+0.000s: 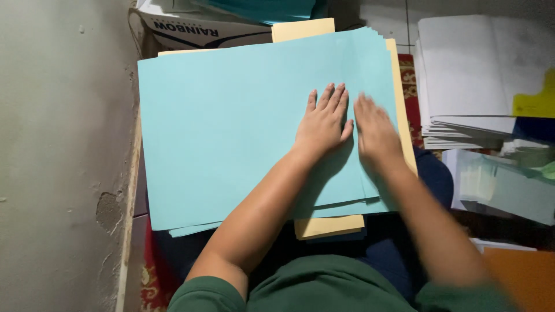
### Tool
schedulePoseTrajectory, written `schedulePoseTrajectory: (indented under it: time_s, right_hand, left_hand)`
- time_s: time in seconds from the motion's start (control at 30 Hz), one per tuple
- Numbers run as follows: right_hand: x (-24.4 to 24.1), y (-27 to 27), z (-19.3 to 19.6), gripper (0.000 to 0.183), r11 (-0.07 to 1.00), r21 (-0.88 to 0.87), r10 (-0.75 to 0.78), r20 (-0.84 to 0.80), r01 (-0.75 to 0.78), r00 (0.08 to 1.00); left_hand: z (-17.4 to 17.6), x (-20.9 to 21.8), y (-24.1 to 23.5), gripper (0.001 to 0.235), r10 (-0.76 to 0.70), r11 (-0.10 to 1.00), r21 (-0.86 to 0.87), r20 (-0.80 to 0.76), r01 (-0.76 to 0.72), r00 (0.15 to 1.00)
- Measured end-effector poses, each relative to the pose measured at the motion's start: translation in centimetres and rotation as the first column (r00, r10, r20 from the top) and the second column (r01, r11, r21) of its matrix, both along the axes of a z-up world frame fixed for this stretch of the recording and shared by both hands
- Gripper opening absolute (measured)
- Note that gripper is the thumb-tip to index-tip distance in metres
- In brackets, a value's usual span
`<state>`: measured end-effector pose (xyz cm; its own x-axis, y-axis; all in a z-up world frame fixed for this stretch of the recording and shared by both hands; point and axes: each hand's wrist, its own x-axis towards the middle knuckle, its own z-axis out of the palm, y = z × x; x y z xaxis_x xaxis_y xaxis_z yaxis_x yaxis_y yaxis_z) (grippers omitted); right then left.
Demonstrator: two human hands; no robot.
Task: Organizing and smoothing a stack of light blue paper folders on the floor
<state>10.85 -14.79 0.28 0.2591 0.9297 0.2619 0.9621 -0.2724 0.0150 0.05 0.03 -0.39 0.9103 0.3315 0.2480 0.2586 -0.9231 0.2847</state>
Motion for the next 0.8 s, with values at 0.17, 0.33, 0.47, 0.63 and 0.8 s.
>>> schedulePoseTrajectory:
  time_s: [0.17,0.33,0.47,0.63,0.8]
  right_hand:
    - [-11.6,-9.6,0.5,0.066,0.973,-0.032,-0.231,-0.086,0.229,0.969]
    - [-12.2,-11.6,3.1,0.045,0.956,0.064,-0.248,-0.341,0.286,0.907]
    - [-8.2,-10.1,4.3,0.048,0.860,-0.051,-0.345,-0.792,0.508,0.503]
    - [-7.5,-7.8,3.1,0.057,0.844,-0.060,-0.082,-0.996,0.533,0.017]
    - [-3.7,-9.9,2.4,0.032,0.765,-0.007,-0.370,-0.823,0.644,0.431]
  left_hand:
    - [0.6,-0.6,-0.1,0.071,-0.007,1.000,0.008,0.030,0.006,1.000]
    - [1.2,-1.3,-0.3,0.069,-0.030,0.999,0.032,0.039,0.029,0.999]
    - [0.3,-1.8,0.1,0.055,-0.112,0.991,0.096,0.151,0.098,0.982]
    - [-2.0,-3.6,0.1,0.046,-0.141,0.987,0.111,0.273,0.115,0.952]
    - [6.2,-9.7,-1.5,0.019,0.119,0.720,-0.635,0.510,0.280,0.852]
